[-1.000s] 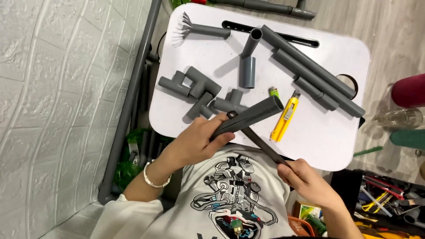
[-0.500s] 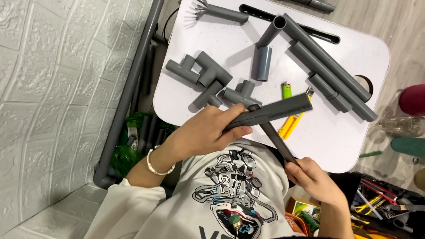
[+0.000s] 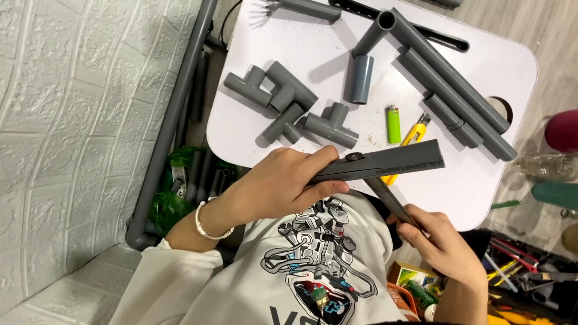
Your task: A person uses a metal bar to repeatedly scrape and attempt to cut a PVC pipe on a small table.
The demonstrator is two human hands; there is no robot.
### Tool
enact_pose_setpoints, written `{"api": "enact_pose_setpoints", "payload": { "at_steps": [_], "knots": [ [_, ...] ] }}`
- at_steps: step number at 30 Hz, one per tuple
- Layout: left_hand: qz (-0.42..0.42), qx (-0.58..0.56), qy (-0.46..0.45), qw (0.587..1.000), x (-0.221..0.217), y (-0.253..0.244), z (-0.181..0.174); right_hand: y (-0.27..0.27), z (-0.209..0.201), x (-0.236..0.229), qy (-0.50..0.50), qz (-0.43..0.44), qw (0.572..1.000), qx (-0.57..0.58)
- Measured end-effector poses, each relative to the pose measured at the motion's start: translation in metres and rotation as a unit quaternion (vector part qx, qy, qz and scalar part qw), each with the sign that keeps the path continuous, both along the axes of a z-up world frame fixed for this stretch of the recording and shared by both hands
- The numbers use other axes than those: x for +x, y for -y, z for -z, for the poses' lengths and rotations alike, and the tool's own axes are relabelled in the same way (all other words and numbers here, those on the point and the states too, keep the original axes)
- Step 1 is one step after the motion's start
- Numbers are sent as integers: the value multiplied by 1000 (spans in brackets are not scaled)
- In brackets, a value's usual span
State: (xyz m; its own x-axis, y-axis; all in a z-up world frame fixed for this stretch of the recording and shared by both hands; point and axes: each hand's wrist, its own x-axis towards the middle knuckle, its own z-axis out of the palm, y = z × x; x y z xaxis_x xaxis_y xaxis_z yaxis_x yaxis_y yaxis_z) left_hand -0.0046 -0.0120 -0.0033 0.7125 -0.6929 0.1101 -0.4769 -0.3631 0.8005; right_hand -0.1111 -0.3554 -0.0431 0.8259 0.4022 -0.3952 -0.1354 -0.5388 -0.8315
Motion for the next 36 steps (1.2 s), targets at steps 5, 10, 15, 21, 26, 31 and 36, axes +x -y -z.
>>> {"api": "enact_pose_setpoints", "payload": {
  "at_steps": [5,10,15,21,26,31,36],
  "knots": [
    [8,31,22,999,-7,3,5,-8,6,-7,69,-36,997,18],
    [29,53,32,998,-15,7,9,-30,2,-14,96,8,993,67],
    [50,73,20,996,-20,7,11,-31,11,-25,130,10,990,57],
    [80,45,70,993,-25,15,3,-6,61,-59,198,33,980,-14],
    [97,-12,65,993,-27,15,-6,-48,20,-10,238,35,951,196],
    [144,-20,22,989,-25,15,-16,-46,31,-15,257,25,942,216],
    [159,46,92,982,-34,23,-7,-43,33,-30,317,29,943,93]
  ]
}}
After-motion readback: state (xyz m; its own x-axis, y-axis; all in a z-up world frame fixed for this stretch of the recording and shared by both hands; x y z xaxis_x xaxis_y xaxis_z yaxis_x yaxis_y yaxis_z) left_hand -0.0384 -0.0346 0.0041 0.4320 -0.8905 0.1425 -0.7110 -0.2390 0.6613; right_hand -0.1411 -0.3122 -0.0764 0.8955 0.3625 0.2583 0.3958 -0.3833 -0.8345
